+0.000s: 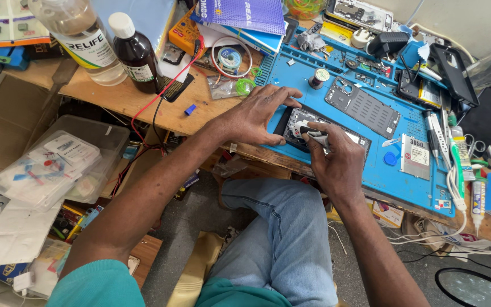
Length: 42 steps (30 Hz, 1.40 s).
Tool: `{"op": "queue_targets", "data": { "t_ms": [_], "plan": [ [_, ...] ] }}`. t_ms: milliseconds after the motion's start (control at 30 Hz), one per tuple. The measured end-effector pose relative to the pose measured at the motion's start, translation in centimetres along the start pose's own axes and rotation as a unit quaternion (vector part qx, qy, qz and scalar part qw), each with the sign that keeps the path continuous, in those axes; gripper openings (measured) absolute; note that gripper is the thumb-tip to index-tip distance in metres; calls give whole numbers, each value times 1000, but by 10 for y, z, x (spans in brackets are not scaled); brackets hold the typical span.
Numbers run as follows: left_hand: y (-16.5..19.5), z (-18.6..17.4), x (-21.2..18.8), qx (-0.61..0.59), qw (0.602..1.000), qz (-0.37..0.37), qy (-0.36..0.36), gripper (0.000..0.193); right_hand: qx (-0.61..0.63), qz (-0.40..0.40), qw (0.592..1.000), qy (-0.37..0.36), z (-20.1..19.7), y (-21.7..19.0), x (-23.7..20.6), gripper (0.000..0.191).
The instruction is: The person disassembles a smartphone, removes the back cover, and uses a screwdriver to manipulate internal components. They then apply adhesive from a tube to the phone's frame and reattach the back cover, pressing it into place.
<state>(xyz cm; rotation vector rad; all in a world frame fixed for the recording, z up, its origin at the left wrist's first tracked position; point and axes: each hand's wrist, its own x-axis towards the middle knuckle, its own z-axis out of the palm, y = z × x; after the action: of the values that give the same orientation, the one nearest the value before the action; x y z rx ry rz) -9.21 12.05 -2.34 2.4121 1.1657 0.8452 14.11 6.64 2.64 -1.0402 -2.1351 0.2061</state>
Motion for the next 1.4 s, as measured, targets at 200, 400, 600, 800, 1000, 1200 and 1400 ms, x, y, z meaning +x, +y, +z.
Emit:
{"op": "queue_targets", "data": {
  "t_ms": [200, 400, 600, 800, 1000, 1200, 1400],
  "plan": [
    [0, 1, 1, -6, 1000, -4, 0, 103, -5, 14, 1000, -10, -2, -5, -3, 24],
    [0, 1, 2, 2, 1000, -10, -5, 102, -12, 2, 1000, -20, -4, -9, -6, 23],
    [-1, 2, 2, 2, 1000, -7, -1, 101, -3, 20, 999, -25, -7, -9, -11, 22],
    [-1, 4, 4, 11, 1000, -16, -8, 101, 11, 17, 1000, -24, -8, -8, -13, 23],
    [-2, 4, 3, 10, 1000, -4, 3, 100, 23, 31, 999, -21, -10, -12, -17, 24],
    [-2, 3, 3, 11, 1000, -15, -5, 98, 18, 48, 999, -17, -16, -11, -18, 23],
    [-2, 4, 3, 13, 999, -34, -14, 100, 17, 53, 998, -19, -19, -7, -21, 23]
  ]
}}
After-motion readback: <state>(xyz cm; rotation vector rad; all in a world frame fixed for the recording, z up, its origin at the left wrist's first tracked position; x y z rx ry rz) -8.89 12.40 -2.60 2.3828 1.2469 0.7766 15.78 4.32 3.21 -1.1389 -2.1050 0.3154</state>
